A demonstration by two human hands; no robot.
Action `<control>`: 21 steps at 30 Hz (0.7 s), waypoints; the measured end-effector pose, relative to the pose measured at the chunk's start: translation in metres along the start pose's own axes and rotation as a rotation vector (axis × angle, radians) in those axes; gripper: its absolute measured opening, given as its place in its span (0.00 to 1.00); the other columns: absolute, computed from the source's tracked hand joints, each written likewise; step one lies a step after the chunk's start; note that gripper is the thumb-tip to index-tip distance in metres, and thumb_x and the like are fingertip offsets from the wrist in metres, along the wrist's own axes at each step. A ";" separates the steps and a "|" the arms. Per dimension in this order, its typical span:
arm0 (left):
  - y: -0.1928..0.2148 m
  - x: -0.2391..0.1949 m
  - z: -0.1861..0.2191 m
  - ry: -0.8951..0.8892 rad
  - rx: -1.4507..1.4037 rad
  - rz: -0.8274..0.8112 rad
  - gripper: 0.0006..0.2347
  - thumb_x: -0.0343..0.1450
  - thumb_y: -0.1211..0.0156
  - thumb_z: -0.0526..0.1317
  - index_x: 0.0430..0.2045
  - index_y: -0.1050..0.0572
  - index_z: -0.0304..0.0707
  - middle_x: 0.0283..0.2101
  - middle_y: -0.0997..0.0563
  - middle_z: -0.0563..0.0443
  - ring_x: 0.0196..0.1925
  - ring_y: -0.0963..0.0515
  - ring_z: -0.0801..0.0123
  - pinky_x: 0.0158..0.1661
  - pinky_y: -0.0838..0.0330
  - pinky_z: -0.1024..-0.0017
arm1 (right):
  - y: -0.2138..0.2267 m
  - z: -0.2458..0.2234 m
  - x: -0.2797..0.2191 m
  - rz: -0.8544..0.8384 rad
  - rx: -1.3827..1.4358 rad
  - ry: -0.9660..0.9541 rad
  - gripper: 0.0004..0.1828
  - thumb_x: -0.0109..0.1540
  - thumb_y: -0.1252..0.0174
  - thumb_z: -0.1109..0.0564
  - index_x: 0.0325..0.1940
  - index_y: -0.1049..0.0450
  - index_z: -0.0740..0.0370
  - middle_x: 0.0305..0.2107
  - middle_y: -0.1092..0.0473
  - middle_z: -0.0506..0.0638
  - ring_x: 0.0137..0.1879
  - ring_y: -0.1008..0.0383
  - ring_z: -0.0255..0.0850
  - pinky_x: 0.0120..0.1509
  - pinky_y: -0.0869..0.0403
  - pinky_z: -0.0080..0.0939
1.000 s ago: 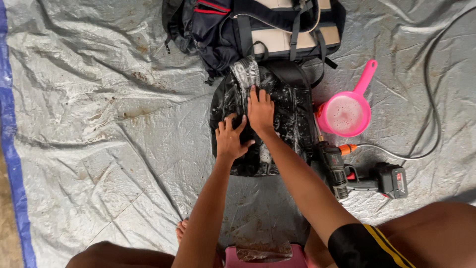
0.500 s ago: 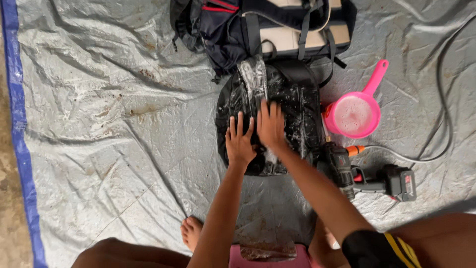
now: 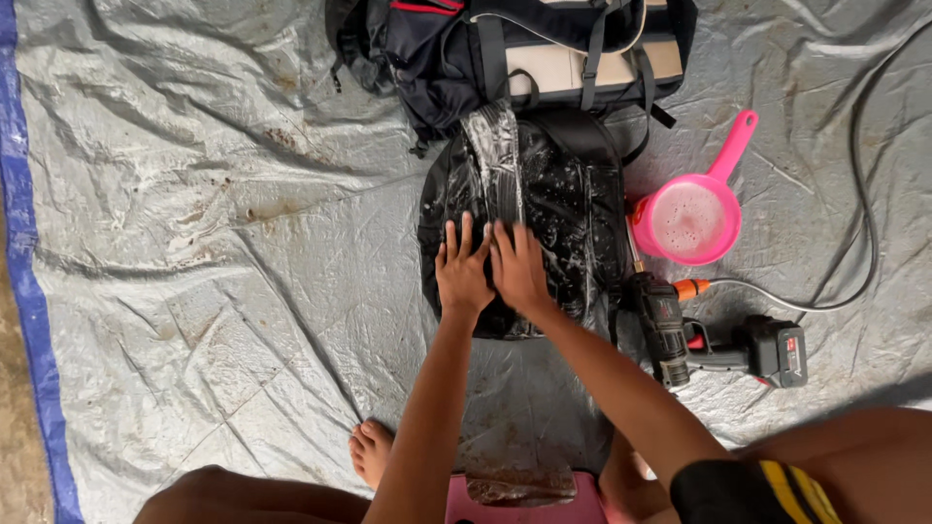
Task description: The person scrubs a black backpack with soapy water using their hands. They work on the main body and straps of the bag, which is placed on a silver tarp. A pink scoop with soapy water and a power drill are visible nearby.
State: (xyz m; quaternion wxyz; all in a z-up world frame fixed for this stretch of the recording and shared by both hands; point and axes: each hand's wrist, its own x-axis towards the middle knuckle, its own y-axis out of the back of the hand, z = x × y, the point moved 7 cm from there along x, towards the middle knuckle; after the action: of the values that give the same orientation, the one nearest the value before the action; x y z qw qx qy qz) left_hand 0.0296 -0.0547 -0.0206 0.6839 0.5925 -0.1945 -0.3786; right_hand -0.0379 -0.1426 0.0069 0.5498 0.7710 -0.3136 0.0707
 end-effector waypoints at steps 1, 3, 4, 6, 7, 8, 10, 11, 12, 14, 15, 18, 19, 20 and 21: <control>0.005 0.000 0.000 0.002 0.006 0.003 0.46 0.66 0.21 0.51 0.83 0.42 0.65 0.90 0.60 0.50 0.89 0.59 0.42 0.77 0.42 0.46 | -0.003 0.001 0.029 0.004 0.005 0.001 0.22 0.77 0.49 0.54 0.72 0.28 0.68 0.57 0.34 0.67 0.51 0.27 0.61 0.45 0.28 0.54; 0.008 -0.002 0.001 0.017 -0.059 -0.085 0.41 0.67 0.23 0.52 0.80 0.36 0.63 0.90 0.59 0.50 0.90 0.59 0.41 0.78 0.44 0.44 | -0.001 0.002 0.084 0.070 -0.042 0.011 0.18 0.79 0.47 0.56 0.68 0.27 0.71 0.53 0.31 0.66 0.49 0.27 0.54 0.47 0.27 0.51; 0.012 -0.002 0.002 0.022 -0.057 -0.085 0.41 0.67 0.23 0.52 0.80 0.36 0.63 0.90 0.59 0.50 0.90 0.59 0.41 0.78 0.44 0.44 | -0.015 0.012 0.089 0.069 -0.038 0.013 0.18 0.79 0.47 0.56 0.68 0.27 0.71 0.53 0.31 0.66 0.49 0.27 0.54 0.47 0.27 0.51; 0.019 -0.002 0.001 0.038 -0.083 -0.132 0.41 0.71 0.26 0.53 0.83 0.41 0.67 0.90 0.61 0.52 0.90 0.61 0.45 0.79 0.47 0.45 | -0.046 0.025 0.101 0.052 -0.262 0.069 0.23 0.77 0.48 0.49 0.72 0.29 0.63 0.60 0.36 0.62 0.57 0.27 0.55 0.48 0.28 0.52; 0.019 0.001 0.001 0.031 -0.084 -0.129 0.41 0.71 0.26 0.53 0.83 0.41 0.67 0.90 0.61 0.52 0.90 0.61 0.45 0.79 0.47 0.45 | -0.040 0.021 0.089 0.056 -0.269 0.067 0.23 0.77 0.48 0.49 0.72 0.29 0.63 0.60 0.36 0.62 0.57 0.27 0.55 0.48 0.28 0.52; 0.020 0.004 -0.001 0.040 -0.082 -0.104 0.41 0.69 0.24 0.53 0.81 0.38 0.66 0.90 0.60 0.53 0.90 0.60 0.46 0.79 0.48 0.46 | -0.037 0.016 0.078 0.019 -0.238 0.088 0.23 0.77 0.48 0.49 0.72 0.29 0.63 0.58 0.37 0.60 0.55 0.28 0.54 0.48 0.29 0.51; 0.014 -0.009 0.001 0.047 -0.090 -0.100 0.41 0.67 0.23 0.54 0.80 0.36 0.65 0.90 0.58 0.54 0.90 0.60 0.47 0.79 0.48 0.46 | -0.017 0.002 0.029 -0.038 -0.212 0.097 0.23 0.77 0.49 0.50 0.72 0.29 0.63 0.57 0.37 0.59 0.53 0.29 0.54 0.47 0.29 0.50; 0.017 -0.007 -0.001 0.041 -0.104 -0.070 0.41 0.67 0.23 0.50 0.80 0.36 0.63 0.90 0.58 0.55 0.90 0.59 0.48 0.78 0.48 0.47 | -0.004 -0.001 0.012 -0.032 -0.110 0.077 0.21 0.77 0.49 0.52 0.71 0.28 0.65 0.55 0.36 0.60 0.52 0.28 0.54 0.48 0.27 0.51; 0.019 -0.006 -0.002 0.036 -0.118 -0.039 0.41 0.67 0.23 0.47 0.80 0.36 0.62 0.90 0.58 0.56 0.90 0.58 0.49 0.77 0.47 0.48 | 0.009 -0.004 -0.006 -0.026 -0.008 0.057 0.20 0.78 0.50 0.54 0.70 0.27 0.67 0.53 0.34 0.60 0.50 0.26 0.54 0.48 0.26 0.51; 0.018 -0.003 -0.003 0.037 -0.128 -0.015 0.45 0.67 0.24 0.47 0.83 0.42 0.65 0.90 0.58 0.57 0.90 0.59 0.51 0.77 0.47 0.48 | 0.006 0.004 -0.023 -0.073 0.052 0.041 0.21 0.79 0.52 0.52 0.71 0.28 0.69 0.55 0.34 0.61 0.52 0.27 0.53 0.49 0.27 0.52; 0.017 -0.005 -0.004 0.044 -0.137 0.001 0.48 0.67 0.24 0.46 0.86 0.49 0.67 0.90 0.59 0.58 0.90 0.59 0.52 0.76 0.48 0.49 | 0.003 0.006 -0.035 -0.128 0.118 0.023 0.23 0.80 0.54 0.51 0.72 0.30 0.70 0.57 0.34 0.62 0.53 0.28 0.52 0.51 0.29 0.53; 0.009 -0.003 -0.005 0.071 -0.131 -0.055 0.54 0.65 0.23 0.48 0.87 0.56 0.63 0.90 0.61 0.59 0.91 0.62 0.55 0.77 0.51 0.48 | -0.033 0.028 0.010 -0.048 -0.163 0.207 0.23 0.76 0.48 0.47 0.72 0.26 0.60 0.51 0.35 0.55 0.50 0.27 0.54 0.45 0.29 0.53; 0.011 -0.003 -0.006 0.076 -0.129 -0.064 0.54 0.65 0.23 0.48 0.87 0.56 0.63 0.90 0.61 0.59 0.91 0.62 0.55 0.77 0.51 0.48 | -0.030 0.028 0.039 -0.055 -0.156 0.204 0.23 0.76 0.48 0.47 0.72 0.26 0.60 0.51 0.35 0.55 0.50 0.27 0.54 0.45 0.29 0.53; 0.014 -0.003 -0.006 0.070 -0.137 -0.072 0.55 0.66 0.23 0.50 0.87 0.59 0.61 0.90 0.60 0.59 0.91 0.62 0.54 0.77 0.51 0.48 | -0.023 0.028 0.069 -0.004 -0.150 0.201 0.22 0.77 0.49 0.49 0.71 0.27 0.63 0.54 0.35 0.58 0.51 0.28 0.53 0.48 0.28 0.53; 0.017 -0.001 -0.006 0.064 -0.146 -0.080 0.56 0.67 0.23 0.52 0.88 0.62 0.59 0.90 0.59 0.58 0.91 0.62 0.53 0.77 0.51 0.48 | -0.017 0.029 0.102 0.047 -0.144 0.198 0.21 0.78 0.50 0.51 0.71 0.27 0.67 0.57 0.35 0.61 0.53 0.28 0.51 0.50 0.27 0.54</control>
State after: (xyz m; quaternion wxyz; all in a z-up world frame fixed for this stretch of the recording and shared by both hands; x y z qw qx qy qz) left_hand 0.0381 -0.0500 -0.0052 0.7155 0.5603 -0.1208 -0.3995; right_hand 0.0456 -0.2062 0.0278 0.6301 0.7113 -0.2799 0.1366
